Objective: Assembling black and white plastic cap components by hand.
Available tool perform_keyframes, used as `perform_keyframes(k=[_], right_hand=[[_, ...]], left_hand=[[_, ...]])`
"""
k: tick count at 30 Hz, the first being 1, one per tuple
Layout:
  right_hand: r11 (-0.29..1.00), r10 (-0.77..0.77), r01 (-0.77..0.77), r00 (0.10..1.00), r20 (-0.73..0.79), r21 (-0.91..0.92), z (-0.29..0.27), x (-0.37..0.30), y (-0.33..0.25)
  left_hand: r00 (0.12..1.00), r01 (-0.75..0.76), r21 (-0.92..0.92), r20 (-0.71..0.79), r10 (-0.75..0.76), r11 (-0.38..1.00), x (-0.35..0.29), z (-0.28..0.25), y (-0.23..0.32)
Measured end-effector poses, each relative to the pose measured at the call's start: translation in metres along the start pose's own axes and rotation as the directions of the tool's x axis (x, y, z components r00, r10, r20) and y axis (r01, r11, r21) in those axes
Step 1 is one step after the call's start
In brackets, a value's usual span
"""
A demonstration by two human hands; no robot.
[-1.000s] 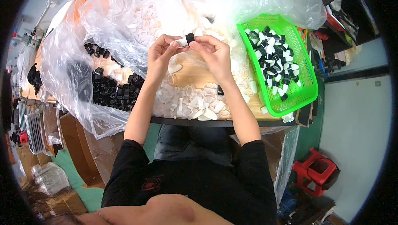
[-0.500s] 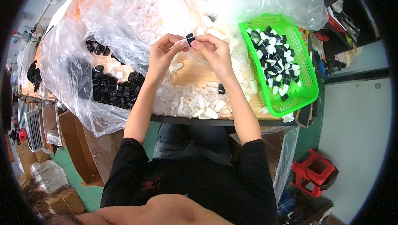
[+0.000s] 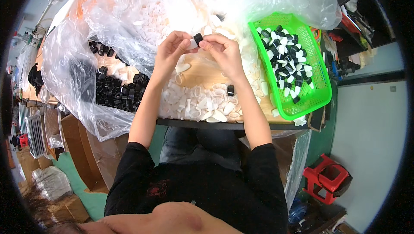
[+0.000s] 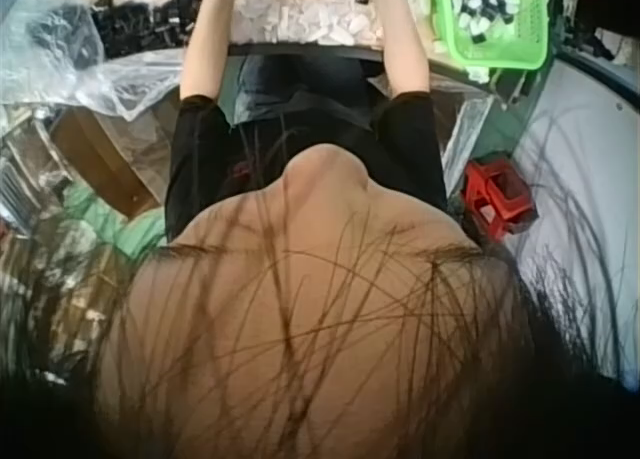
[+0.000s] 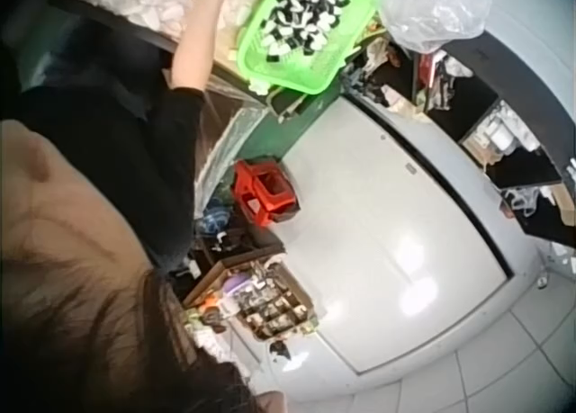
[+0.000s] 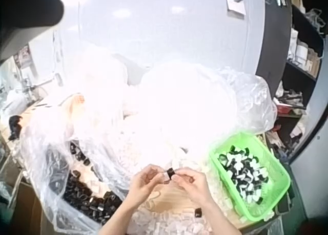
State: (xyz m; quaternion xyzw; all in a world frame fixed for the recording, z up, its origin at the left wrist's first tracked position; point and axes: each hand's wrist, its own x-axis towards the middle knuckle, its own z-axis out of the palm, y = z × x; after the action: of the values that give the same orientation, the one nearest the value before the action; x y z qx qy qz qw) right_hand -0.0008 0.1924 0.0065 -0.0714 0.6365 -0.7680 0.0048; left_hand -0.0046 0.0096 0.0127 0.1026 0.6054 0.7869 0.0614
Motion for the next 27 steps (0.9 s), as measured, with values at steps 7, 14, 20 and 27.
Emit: perform_keyframes(k=[7,14,20,27], right_hand=[[0.964,-0.145,0.153,0.988,0.054,-0.219,0.007,-0.003,-0.008],[0.542,-0.112,0.503,0.837,0.535,-0.673,0.037,-0.025,0.032],[0.5,-0.053,0.404,0.897,0.438,-0.766,0.044,-0.027,0.039],[0.396,-0.366,0.639,0.769,0.524,-0.66,0.06,-0.021,0.067]], left_hand=[[0.994,-0.113,0.128,0.028,0.11,0.985,0.004,-0.009,-0.003],[0.962,-0.235,0.072,-0.122,0.243,0.969,0.009,-0.016,0.001],[0.97,-0.211,-0.016,-0.125,0.207,0.977,0.008,-0.02,0.003],[0.981,-0.183,-0.138,-0.092,0.172,0.973,0.009,-0.02,0.002]])
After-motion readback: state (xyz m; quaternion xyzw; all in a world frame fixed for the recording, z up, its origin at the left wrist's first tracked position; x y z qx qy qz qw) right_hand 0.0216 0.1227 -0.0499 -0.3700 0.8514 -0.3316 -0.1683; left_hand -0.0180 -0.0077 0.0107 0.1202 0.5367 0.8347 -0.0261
